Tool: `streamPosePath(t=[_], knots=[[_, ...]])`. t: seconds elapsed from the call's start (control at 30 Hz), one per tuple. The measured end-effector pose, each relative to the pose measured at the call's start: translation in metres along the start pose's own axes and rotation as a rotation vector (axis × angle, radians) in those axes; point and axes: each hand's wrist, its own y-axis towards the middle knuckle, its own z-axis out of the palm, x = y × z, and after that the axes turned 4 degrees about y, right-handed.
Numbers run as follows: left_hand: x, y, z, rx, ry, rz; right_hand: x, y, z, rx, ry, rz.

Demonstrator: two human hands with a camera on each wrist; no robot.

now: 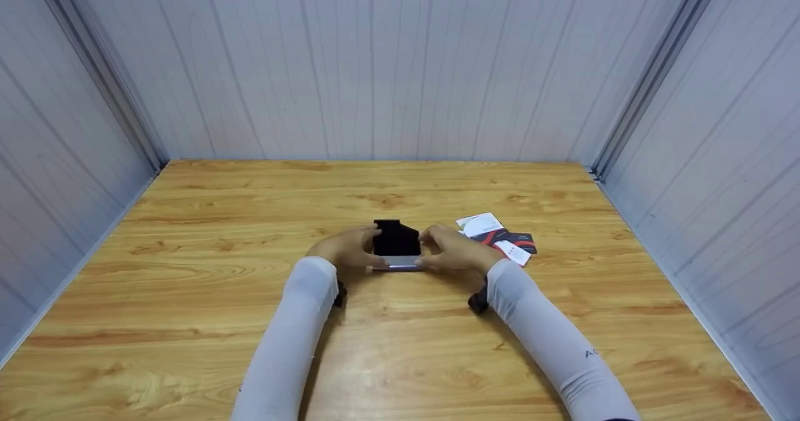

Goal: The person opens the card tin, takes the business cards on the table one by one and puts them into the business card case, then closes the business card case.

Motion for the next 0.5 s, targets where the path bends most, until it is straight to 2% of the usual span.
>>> streamPosePath(t=[0.2,0.5], knots=[[-0.0001,-0.0008,-0.0008,-0.003,0.027,0.01,0.0011,0.0004,0.0001,0.001,0.009,0.0],[0.0013,0.0017,0.0006,0.0,-0.002,0.014,0.0016,-0.0029,-0.0055,-0.01,0.042,-0.013]])
